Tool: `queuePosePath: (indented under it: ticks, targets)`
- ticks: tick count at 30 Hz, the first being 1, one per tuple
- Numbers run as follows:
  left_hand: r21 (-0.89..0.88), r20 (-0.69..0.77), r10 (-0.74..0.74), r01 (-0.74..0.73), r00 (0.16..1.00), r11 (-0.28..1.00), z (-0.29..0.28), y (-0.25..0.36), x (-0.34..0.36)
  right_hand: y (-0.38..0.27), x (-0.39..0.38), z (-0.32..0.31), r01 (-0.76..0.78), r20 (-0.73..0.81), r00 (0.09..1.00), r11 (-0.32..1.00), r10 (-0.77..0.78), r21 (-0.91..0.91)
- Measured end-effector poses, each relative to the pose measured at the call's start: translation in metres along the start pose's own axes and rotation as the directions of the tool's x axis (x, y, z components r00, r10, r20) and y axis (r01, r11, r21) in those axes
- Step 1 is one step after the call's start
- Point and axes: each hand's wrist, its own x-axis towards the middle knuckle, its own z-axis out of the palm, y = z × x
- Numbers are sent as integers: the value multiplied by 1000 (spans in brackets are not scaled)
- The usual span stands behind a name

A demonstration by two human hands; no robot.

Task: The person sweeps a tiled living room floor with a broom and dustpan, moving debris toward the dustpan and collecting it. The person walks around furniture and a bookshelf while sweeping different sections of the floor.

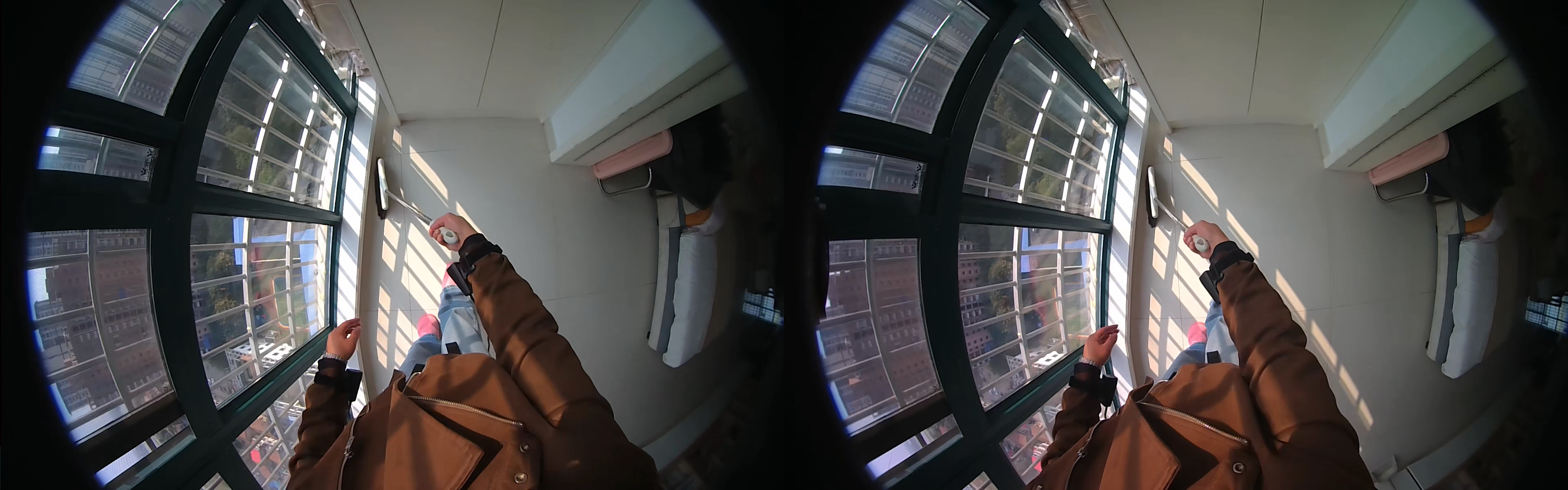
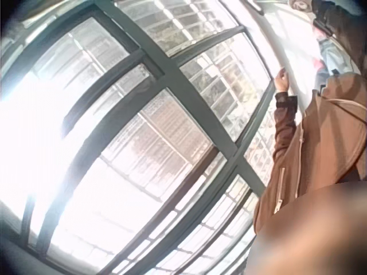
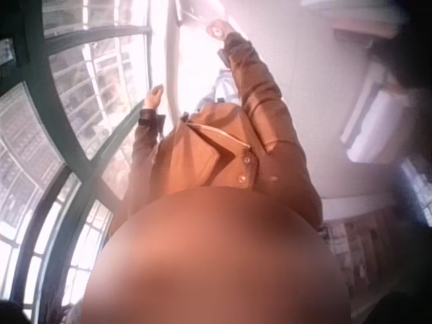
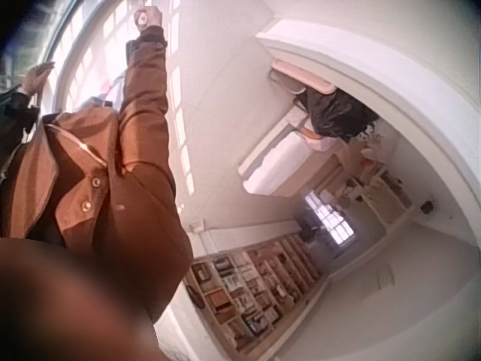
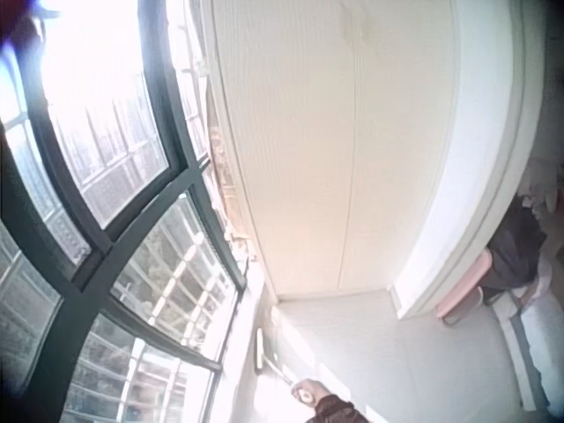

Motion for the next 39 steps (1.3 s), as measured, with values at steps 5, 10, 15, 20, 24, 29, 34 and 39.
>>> queuePosePath:
  ticks: [5, 10, 15, 20, 24, 29, 34, 39]
  targets:
    - [78, 9, -24, 23, 1000, 997, 15, 39, 38, -87, 30, -61, 64, -54, 997, 960, -51, 274]
    - [95, 108, -62, 51, 992, 994, 41, 77, 80, -96, -39, -146, 191, -125, 981, 830, -146, 525]
    - [140, 174, 93, -118, 980, 983, 64, 122, 118, -50, -122, -181, 282, -261, 956, 655, -133, 701]
    - [265, 277, 169, -244, 946, 933, 84, 169, 149, 2, -171, -144, 421, -377, 874, 864, -306, 276]
    - [308, 346, 176, -289, 922, 907, 88, 191, 167, -7, -169, -113, 484, -325, 864, 814, -385, 322]
    - [423, 432, 153, -350, 889, 836, 74, 205, 200, -101, -103, -121, 396, -191, 882, 456, -432, 797]
    - [477, 429, 189, -399, 883, 783, 48, 215, 241, -140, -31, -173, 482, -141, 785, 452, -603, 751]
    - [552, 630, 91, -527, 771, 646, 61, 226, 274, -20, -57, -224, 433, -325, 788, 96, -522, 896]
